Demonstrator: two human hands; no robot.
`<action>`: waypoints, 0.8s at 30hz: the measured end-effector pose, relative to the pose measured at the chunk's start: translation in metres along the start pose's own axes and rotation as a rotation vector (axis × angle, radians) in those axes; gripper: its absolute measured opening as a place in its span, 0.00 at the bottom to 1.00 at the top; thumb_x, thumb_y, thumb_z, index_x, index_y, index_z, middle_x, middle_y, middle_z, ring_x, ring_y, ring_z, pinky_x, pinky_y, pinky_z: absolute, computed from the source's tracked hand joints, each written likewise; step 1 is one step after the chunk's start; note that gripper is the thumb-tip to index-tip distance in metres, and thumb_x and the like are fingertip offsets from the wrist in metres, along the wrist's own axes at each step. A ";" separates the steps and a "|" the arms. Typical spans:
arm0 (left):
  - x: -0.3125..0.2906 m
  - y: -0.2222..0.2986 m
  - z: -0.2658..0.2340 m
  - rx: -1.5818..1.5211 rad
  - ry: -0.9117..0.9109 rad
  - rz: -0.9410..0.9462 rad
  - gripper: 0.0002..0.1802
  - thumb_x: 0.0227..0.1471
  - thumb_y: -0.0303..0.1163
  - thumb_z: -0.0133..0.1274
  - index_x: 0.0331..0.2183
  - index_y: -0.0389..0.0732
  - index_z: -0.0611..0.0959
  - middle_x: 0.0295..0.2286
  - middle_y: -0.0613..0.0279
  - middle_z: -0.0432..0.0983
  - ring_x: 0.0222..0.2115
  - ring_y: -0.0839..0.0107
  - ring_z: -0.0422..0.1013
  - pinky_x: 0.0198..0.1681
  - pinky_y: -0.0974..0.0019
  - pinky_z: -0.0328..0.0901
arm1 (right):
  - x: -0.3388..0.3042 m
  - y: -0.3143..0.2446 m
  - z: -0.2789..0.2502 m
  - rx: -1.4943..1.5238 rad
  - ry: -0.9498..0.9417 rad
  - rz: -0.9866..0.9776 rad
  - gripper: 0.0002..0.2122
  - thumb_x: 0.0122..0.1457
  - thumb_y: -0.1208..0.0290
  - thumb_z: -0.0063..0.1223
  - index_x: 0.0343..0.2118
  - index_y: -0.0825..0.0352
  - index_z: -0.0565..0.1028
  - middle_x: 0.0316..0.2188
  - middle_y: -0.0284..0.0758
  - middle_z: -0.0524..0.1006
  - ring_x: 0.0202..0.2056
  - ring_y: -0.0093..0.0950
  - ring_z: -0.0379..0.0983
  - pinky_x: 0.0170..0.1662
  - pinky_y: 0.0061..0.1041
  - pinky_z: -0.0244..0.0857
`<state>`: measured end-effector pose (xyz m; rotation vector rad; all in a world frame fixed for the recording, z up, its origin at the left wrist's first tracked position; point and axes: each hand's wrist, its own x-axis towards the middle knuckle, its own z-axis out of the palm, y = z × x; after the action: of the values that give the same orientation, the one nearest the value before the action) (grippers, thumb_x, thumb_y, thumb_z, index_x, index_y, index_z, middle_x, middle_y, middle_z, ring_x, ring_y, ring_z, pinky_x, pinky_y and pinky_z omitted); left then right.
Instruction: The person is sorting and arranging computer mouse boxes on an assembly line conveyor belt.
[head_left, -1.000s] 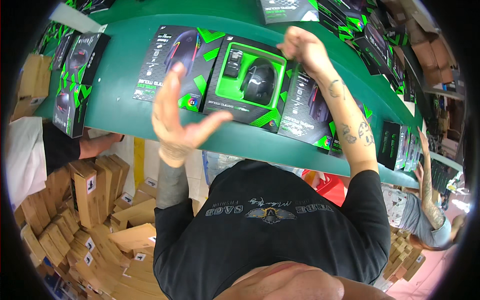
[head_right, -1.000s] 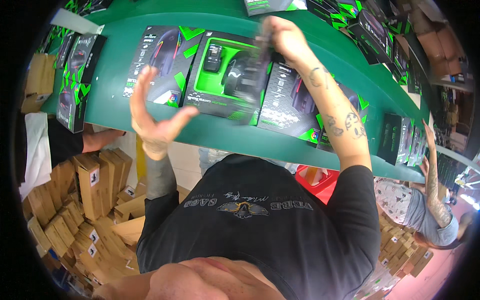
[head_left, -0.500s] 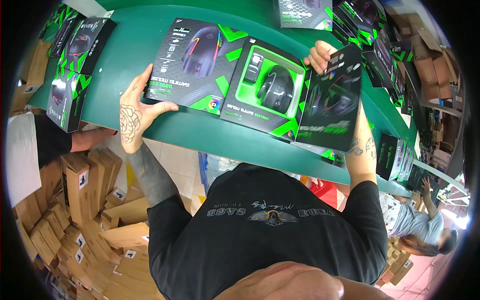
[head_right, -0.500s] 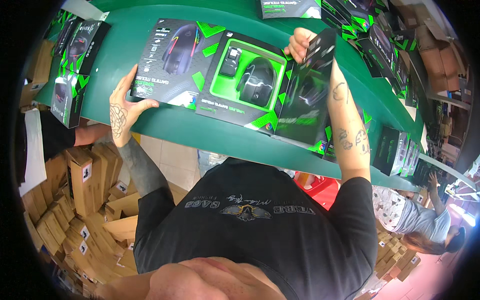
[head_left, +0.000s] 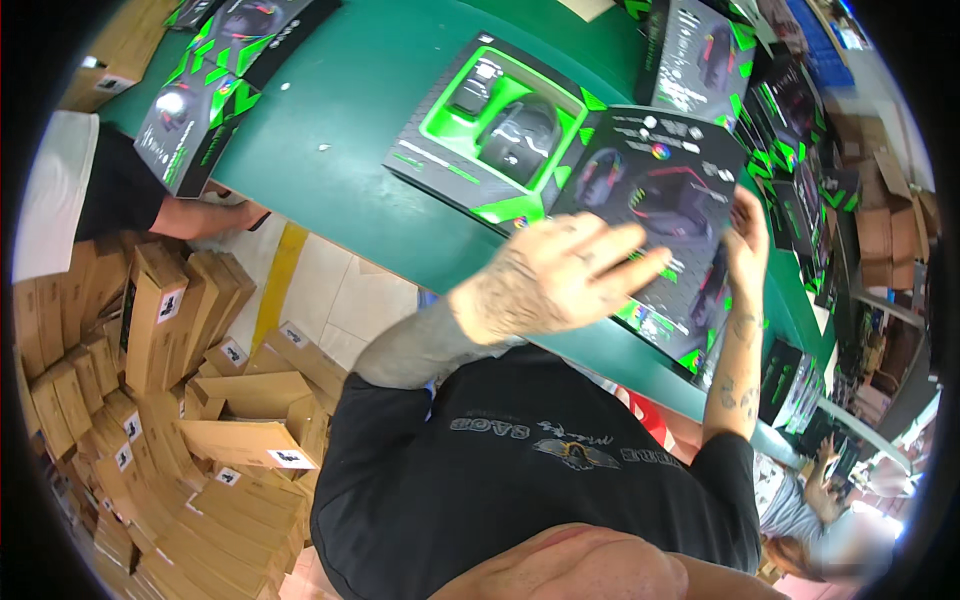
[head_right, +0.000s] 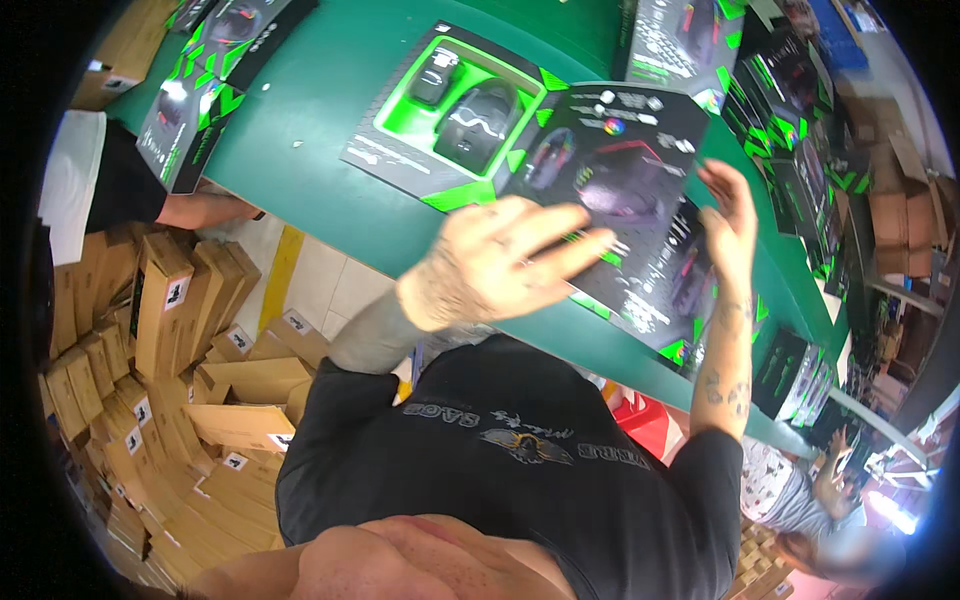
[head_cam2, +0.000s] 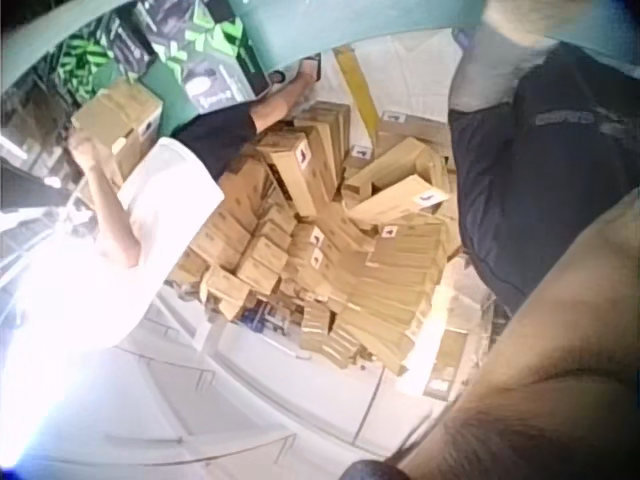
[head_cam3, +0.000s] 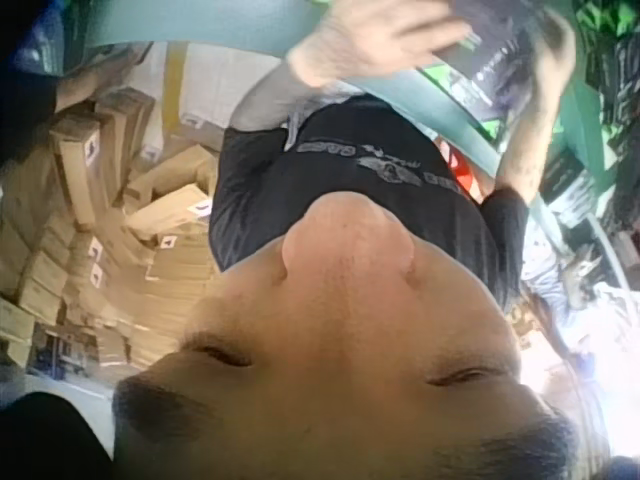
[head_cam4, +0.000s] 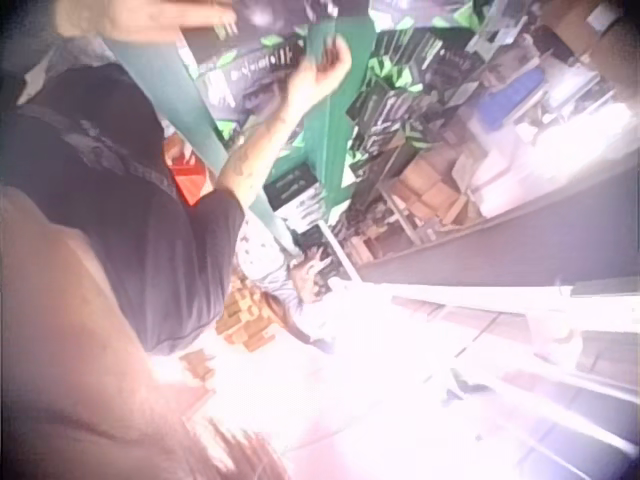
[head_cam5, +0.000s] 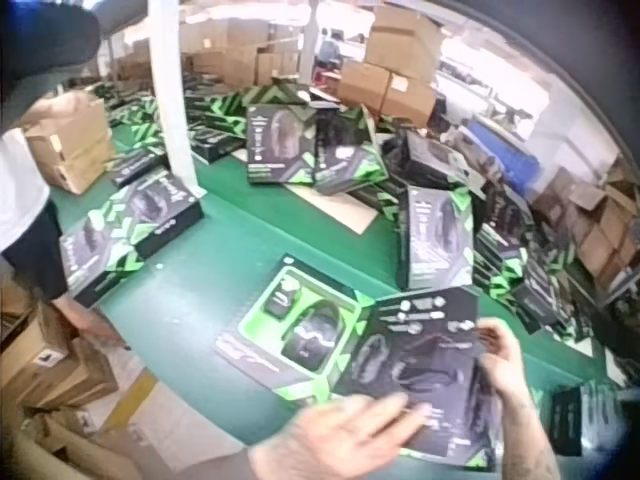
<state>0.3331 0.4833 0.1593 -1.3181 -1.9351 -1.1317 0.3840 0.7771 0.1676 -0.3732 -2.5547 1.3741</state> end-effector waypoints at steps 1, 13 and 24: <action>-0.001 0.003 0.003 -0.047 0.019 -0.012 0.25 0.30 0.32 0.56 0.39 0.45 0.78 0.34 0.66 0.71 0.23 0.74 0.66 0.26 0.74 0.65 | -0.006 0.019 -0.018 -0.009 0.001 -0.038 0.27 0.37 0.87 0.35 0.47 0.71 0.65 0.45 0.38 0.68 0.51 0.30 0.63 0.56 0.29 0.52; -0.004 -0.079 -0.064 0.507 0.224 -0.520 0.34 0.42 0.34 0.57 0.50 0.33 0.65 0.44 0.40 0.64 0.45 0.49 0.63 0.48 0.58 0.60 | -0.180 0.103 -0.149 -0.369 0.525 0.398 0.19 0.52 0.79 0.49 0.48 0.71 0.63 0.44 0.38 0.68 0.45 0.27 0.65 0.50 0.25 0.58; -0.041 -0.132 -0.069 -0.739 -0.268 -0.964 0.37 0.42 0.26 0.55 0.54 0.34 0.59 0.46 0.58 0.65 0.45 0.70 0.63 0.50 0.68 0.57 | -0.236 0.111 -0.086 0.725 0.603 0.289 0.26 0.52 0.73 0.53 0.54 0.69 0.60 0.48 0.34 0.67 0.48 0.24 0.63 0.52 0.22 0.55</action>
<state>0.2250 0.3817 0.1171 -0.8088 -2.5654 -2.4045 0.6468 0.8278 0.1047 -0.8642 -1.4505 1.8129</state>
